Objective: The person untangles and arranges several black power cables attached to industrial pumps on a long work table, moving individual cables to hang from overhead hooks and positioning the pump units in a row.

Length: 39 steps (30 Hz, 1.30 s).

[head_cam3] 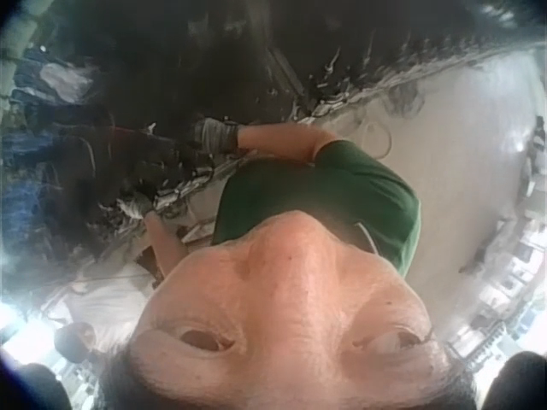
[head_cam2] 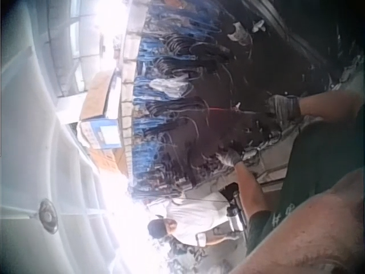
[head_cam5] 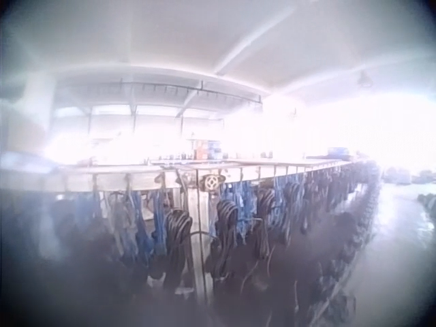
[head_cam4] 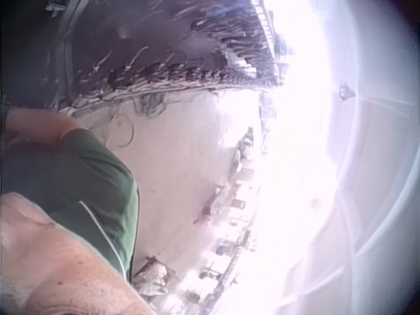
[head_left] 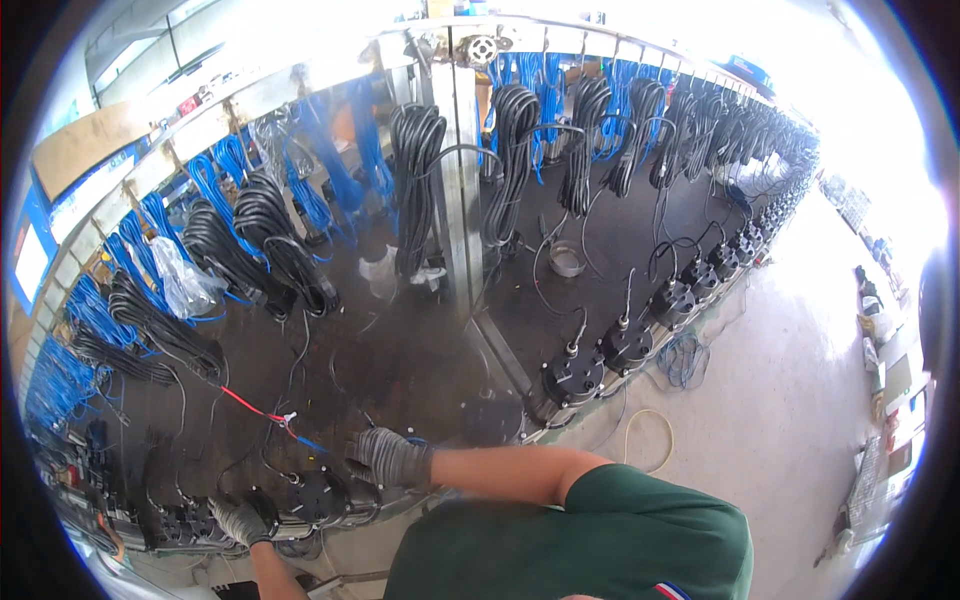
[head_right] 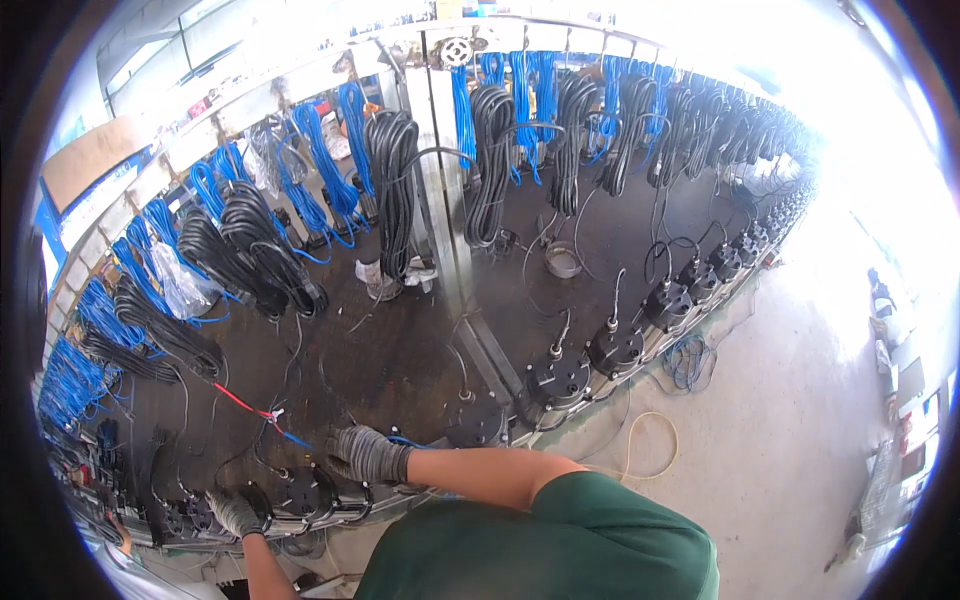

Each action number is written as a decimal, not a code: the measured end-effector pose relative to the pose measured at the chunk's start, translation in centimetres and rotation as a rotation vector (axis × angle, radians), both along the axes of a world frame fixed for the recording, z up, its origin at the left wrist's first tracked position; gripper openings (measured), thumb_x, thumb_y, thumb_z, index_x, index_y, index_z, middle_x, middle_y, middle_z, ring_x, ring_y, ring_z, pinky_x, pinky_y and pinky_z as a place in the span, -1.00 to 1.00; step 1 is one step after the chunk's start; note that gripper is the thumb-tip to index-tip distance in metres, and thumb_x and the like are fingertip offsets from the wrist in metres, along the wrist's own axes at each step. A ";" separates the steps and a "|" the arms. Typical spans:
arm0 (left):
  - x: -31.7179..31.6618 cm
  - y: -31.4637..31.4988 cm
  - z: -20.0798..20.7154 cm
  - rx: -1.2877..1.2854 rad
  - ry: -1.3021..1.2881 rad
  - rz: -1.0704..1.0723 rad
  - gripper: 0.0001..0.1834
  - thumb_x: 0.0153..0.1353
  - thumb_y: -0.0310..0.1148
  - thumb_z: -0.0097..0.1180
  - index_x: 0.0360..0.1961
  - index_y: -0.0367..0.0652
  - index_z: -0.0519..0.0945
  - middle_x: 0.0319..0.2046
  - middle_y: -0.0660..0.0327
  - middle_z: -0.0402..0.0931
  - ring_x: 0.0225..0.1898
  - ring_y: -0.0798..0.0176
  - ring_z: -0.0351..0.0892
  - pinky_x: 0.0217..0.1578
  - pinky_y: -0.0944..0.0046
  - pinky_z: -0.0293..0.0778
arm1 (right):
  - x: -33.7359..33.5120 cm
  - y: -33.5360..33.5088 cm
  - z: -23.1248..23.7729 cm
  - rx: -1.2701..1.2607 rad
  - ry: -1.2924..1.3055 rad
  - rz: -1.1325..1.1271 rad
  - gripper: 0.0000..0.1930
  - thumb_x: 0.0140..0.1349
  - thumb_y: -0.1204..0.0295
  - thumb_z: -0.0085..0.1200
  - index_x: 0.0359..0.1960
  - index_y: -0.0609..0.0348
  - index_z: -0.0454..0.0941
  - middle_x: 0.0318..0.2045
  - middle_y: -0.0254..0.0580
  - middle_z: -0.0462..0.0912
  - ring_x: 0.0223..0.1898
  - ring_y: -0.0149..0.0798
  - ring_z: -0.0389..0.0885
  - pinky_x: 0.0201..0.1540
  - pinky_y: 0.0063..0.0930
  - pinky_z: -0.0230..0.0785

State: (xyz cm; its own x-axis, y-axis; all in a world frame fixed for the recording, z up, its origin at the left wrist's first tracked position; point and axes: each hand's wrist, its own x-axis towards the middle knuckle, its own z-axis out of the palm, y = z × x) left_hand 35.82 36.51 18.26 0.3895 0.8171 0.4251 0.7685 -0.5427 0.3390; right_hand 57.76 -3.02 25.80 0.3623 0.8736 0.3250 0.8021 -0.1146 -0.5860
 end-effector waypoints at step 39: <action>0.0 1.2 2.7 -0.357 -0.320 -0.109 -0.51 0.45 -0.28 0.17 0.32 -0.25 0.48 0.19 -0.03 0.64 0.16 -0.05 0.61 0.26 0.09 0.44 | -0.1 0.9 -1.6 0.037 0.004 -0.022 -0.47 0.35 0.27 0.11 0.31 0.24 0.49 -0.04 0.19 0.65 -0.19 0.21 0.69 -0.15 0.09 0.57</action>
State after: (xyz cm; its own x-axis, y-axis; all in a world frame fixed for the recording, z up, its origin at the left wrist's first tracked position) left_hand 35.85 37.73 20.99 0.3765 0.8952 0.2383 0.5401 -0.4211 0.7287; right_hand 57.67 -2.12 24.19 0.3830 0.8527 0.3552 0.7972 -0.1109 -0.5935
